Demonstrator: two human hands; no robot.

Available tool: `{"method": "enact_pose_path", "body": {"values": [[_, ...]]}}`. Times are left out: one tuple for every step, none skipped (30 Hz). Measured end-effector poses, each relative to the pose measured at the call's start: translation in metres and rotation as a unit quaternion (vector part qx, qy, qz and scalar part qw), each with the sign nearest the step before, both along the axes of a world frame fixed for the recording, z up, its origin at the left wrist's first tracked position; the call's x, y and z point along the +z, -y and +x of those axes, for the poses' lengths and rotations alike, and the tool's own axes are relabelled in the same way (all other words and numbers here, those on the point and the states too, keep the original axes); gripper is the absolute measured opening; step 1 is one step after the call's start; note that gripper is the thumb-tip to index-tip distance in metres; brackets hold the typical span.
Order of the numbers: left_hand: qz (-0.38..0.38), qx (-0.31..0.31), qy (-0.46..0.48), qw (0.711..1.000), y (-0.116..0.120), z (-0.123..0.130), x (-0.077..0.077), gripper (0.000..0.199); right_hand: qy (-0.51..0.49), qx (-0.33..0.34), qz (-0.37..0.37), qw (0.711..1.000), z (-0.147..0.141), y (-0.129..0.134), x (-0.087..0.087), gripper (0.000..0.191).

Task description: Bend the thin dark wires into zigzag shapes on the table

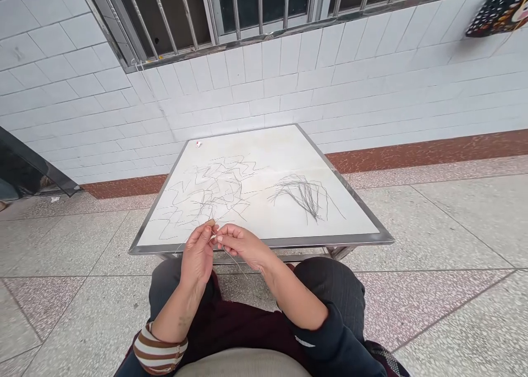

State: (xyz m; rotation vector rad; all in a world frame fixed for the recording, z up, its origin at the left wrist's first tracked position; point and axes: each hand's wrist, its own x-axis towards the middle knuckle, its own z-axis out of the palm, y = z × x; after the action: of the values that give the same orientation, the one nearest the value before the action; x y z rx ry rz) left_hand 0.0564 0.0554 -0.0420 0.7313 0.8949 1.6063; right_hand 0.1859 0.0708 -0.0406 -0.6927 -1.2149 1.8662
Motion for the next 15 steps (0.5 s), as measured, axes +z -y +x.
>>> {"method": "enact_pose_path", "body": {"values": [[0.003,-0.005,0.008,1.0,0.001,-0.002,0.0,0.014,-0.003,0.002,-0.004,1.0,-0.001,0.002,0.0,0.029],[0.007,-0.013,0.014,1.0,0.002,-0.003,-0.001,0.014,-0.005,0.006,-0.008,1.0,-0.002,0.004,-0.001,0.028],[0.01,-0.023,0.018,1.0,0.003,-0.005,-0.002,0.014,-0.008,0.009,-0.011,1.0,-0.003,0.006,0.0,0.028],[0.012,-0.033,0.018,0.999,0.004,-0.006,-0.003,0.014,-0.011,0.012,-0.016,1.0,-0.005,0.007,0.0,0.027],[0.014,-0.041,0.016,0.999,0.005,-0.008,-0.003,0.015,-0.014,0.011,-0.019,1.0,-0.006,0.009,0.0,0.026],[0.015,-0.047,0.013,0.999,0.005,-0.009,-0.004,0.016,-0.014,0.006,-0.019,1.0,-0.008,0.01,0.0,0.026],[0.015,-0.049,0.011,0.999,0.006,-0.01,-0.005,0.017,-0.012,-0.004,-0.013,1.0,-0.01,0.011,0.0,0.026],[0.016,-0.048,0.01,0.999,0.006,-0.011,-0.005,0.017,-0.007,-0.017,-0.002,1.0,-0.012,0.012,0.0,0.025],[0.016,-0.046,0.012,0.999,0.007,-0.012,-0.005,0.017,-0.001,-0.028,0.013,1.0,-0.013,0.013,0.0,0.024],[0.014,-0.042,0.016,0.999,0.007,-0.013,-0.005,0.017,0.006,-0.037,0.031,0.999,-0.015,0.014,-0.001,0.024],[0.011,-0.037,0.02,0.999,0.008,-0.013,-0.005,0.017,0.015,-0.043,0.048,0.998,-0.016,0.015,0.0,0.023],[0.008,-0.03,0.026,0.999,0.008,-0.013,-0.004,0.017,0.025,-0.045,0.063,0.997,-0.017,0.016,0.0,0.022],[0.004,-0.024,0.032,0.999,0.008,-0.014,-0.003,0.017,0.036,-0.044,0.075,0.996,-0.017,0.017,0.001,0.021],[0.0,-0.017,0.037,0.999,0.009,-0.014,-0.001,0.016,0.046,-0.043,0.084,0.994,-0.017,0.018,0.001,0.02],[-0.004,-0.011,0.04,0.999,0.009,-0.014,0.0,0.016,0.056,-0.043,0.092,0.993,-0.018,0.019,0.003,0.019]]}}
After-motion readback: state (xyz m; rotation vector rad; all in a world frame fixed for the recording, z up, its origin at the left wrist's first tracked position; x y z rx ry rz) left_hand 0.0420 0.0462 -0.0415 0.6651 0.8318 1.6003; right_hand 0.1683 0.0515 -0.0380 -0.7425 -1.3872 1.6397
